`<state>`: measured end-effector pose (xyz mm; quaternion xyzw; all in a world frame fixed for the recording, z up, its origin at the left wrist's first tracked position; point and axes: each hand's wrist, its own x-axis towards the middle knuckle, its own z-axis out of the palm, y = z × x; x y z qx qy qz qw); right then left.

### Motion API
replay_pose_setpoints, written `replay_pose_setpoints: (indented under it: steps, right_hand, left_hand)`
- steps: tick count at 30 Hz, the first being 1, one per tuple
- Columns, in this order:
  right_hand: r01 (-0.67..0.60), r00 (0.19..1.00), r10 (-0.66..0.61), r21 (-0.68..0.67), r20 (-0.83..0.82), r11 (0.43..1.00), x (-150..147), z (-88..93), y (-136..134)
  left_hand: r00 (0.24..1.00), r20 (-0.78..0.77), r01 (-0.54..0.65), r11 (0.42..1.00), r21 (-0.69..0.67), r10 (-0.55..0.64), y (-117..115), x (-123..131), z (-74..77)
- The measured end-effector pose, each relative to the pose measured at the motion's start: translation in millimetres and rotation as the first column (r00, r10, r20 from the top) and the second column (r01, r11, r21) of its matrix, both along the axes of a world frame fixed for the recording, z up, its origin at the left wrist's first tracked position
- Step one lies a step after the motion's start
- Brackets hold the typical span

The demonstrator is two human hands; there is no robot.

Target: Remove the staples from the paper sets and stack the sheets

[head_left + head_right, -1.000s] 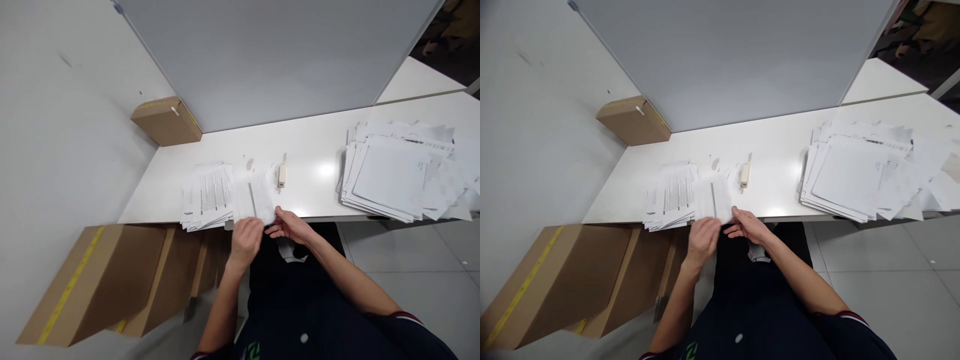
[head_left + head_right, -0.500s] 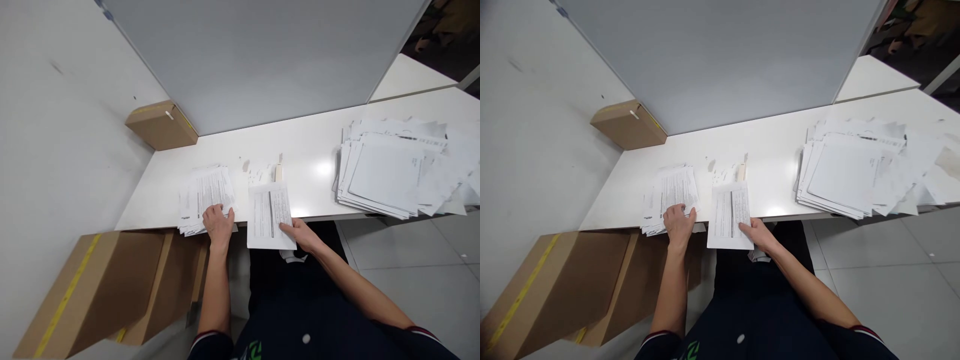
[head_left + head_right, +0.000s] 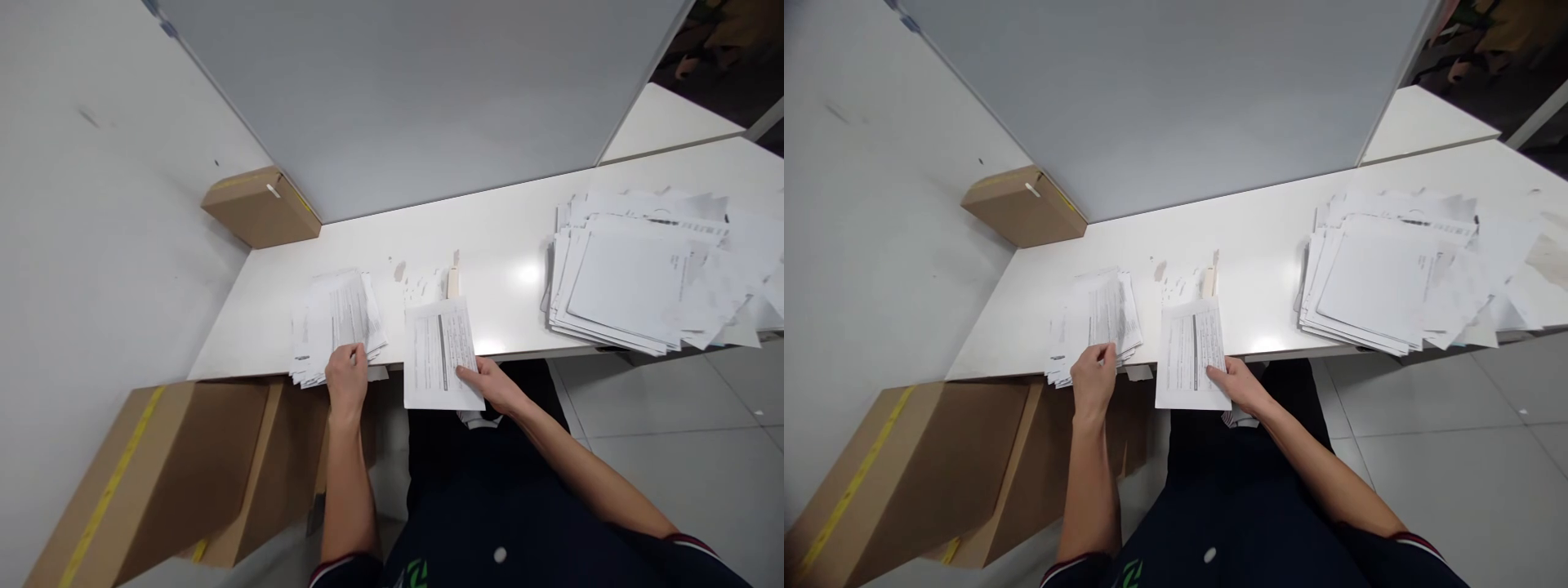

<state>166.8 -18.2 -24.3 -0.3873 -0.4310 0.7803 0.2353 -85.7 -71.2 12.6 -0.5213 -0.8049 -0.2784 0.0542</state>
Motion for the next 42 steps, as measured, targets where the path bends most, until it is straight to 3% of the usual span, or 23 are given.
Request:
replay_pose_setpoints:
  steps: [3, 7, 11, 15, 17, 18, 20, 22, 23, 25, 27, 29, 31, 34, 38, 42]
  right_hand:
    - [0.024, 1.000, -0.024, -0.022, 0.005, 0.999, -2, 2.8, 0]
    - [0.074, 0.997, -0.077, -0.107, -0.027, 0.992, -5, 5.0, 0]
    - [0.087, 0.991, -0.096, -0.099, -0.094, 0.991, -5, 5.1, -1]
    - [0.093, 0.990, -0.092, -0.003, -0.108, 0.996, -3, 2.2, -2]
    - [0.099, 0.993, -0.096, 0.032, -0.074, 0.995, -2, -1.3, -2]
    - [0.104, 0.993, -0.102, 0.037, -0.053, 0.994, 0, -3.4, -2]
    - [0.107, 0.994, -0.106, 0.033, -0.022, 0.994, 3, -7.7, -2]
    - [0.101, 0.995, -0.101, 0.038, -0.006, 0.994, 7, -11.0, -4]
    - [0.095, 0.995, -0.096, 0.052, 0.001, 0.994, 9, -12.0, -5]
    - [0.081, 0.996, -0.083, 0.106, 0.021, 0.991, 13, -11.7, -7]
    - [0.058, 0.997, -0.066, 0.191, 0.035, 0.980, 15, -7.5, -8]
    - [0.041, 0.998, -0.052, 0.284, 0.031, 0.958, 15, 0.8, -7]
    - [0.061, 0.997, -0.070, 0.368, 0.010, 0.928, 13, 11.9, -3]
    - [0.146, 0.988, -0.154, 0.476, -0.023, 0.867, 11, 28.8, 9]
    - [0.255, 0.962, -0.266, 0.548, -0.062, 0.796, 8, 39.5, 32]
    - [0.306, 0.943, -0.325, 0.565, -0.070, 0.767, 6, 31.7, 50]
  left_hand:
    - [0.983, -0.025, 0.182, 0.983, 0.007, -0.182, -8, 30, 8.6]
    - [0.866, -0.024, 0.496, 0.865, -0.084, -0.499, -16, 76, 11.4]
    - [0.784, 0.020, 0.617, 0.775, -0.138, -0.620, -21, 109, 5.7]
    - [0.712, 0.079, 0.702, 0.702, -0.117, -0.698, -24, 122, 0.2]
    - [0.749, 0.114, 0.662, 0.744, -0.088, -0.653, -24, 117, -2.9]
    - [0.809, 0.122, 0.585, 0.807, -0.082, -0.575, -25, 111, -5.1]
    - [0.942, 0.130, 0.324, 0.939, -0.113, -0.309, -26, 94, -10.8]
    - [0.982, 0.179, 0.095, 0.978, -0.187, -0.061, -29, 73, -18.0]
    - [0.968, 0.249, 0.072, 0.973, -0.220, -0.016, -29, 64, -21.6]
    - [0.883, 0.466, 0.168, 0.962, -0.214, -0.050, -29, 52, -27.4]
    - [0.719, 0.679, 0.277, 0.957, -0.085, -0.148, -25, 49, -29.5]
    - [0.572, 0.787, 0.264, 0.960, 0.089, -0.231, -17, 53, -26.4]
    - [0.507, 0.809, 0.188, 0.954, 0.234, -0.298, -4, 60, -18.2]
    - [0.517, 0.761, 0.097, 0.910, 0.402, -0.392, 17, 68, -0.4]
    - [0.566, 0.647, 0.068, 0.811, 0.582, -0.512, 41, 76, 18.8]
    - [0.593, 0.588, 0.128, 0.785, 0.606, -0.551, 56, 82, 16.0]
